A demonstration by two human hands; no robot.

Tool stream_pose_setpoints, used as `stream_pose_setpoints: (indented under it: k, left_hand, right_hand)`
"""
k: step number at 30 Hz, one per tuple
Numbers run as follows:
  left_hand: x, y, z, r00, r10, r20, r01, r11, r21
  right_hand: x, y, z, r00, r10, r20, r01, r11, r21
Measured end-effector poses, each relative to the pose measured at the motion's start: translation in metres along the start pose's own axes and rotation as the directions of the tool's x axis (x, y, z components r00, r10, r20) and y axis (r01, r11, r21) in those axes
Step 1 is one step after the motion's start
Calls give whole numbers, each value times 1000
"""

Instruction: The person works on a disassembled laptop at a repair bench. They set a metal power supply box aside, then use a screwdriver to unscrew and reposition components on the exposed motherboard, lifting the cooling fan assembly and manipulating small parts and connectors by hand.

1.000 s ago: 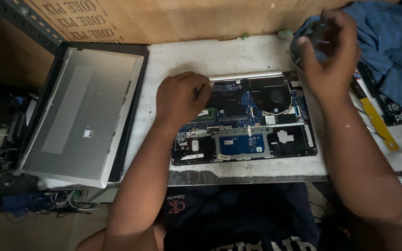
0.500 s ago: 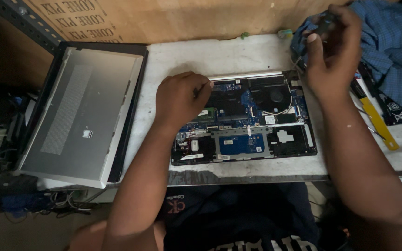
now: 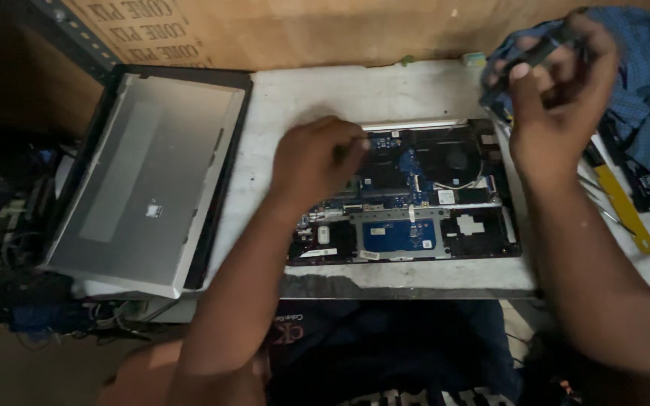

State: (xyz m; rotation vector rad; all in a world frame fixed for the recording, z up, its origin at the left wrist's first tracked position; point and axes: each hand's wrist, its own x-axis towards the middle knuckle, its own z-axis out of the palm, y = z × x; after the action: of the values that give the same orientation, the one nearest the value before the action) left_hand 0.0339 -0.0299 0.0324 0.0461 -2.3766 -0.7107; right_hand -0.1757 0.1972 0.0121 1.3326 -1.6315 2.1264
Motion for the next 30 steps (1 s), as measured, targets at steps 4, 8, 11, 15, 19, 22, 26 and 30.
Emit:
stream_pose_setpoints:
  k: [4,8,11,15,19,22,26,30]
  left_hand:
    - [0,7,5,997,-41,71,44,998,-41]
    - [0,10,6,983,45,176,-28,995,-97]
    - [0,10,10,960,-6,281,29,997,-76]
    - [0,6,16,936,7,353,4,1000,-30]
    - [-3,1,19,963,123,238,-119,992,-32]
    - [-5,-2,11,962,138,234,-148,989,25]
    - [-11,-9,-21,954,-135,269,1,896,445]
    - [-41,-16,-65,983,-163,86,35,623,782]
  right_hand:
    - [-7,-18,25,973,224,-61,-206,954,217]
    - [-14,-30,45,969,246,-23,-234,944,231]
    - [-19,-33,52,979,197,45,-201,970,133]
    - [-27,-30,54,976,208,60,-215,967,139]
    - [-32,-23,50,976,200,81,-210,968,138]
    - [-32,-15,41,983,171,73,-179,977,119]
    - [-36,1,24,987,158,22,-159,983,93]
    - [-32,21,1,991,134,-14,-130,975,179]
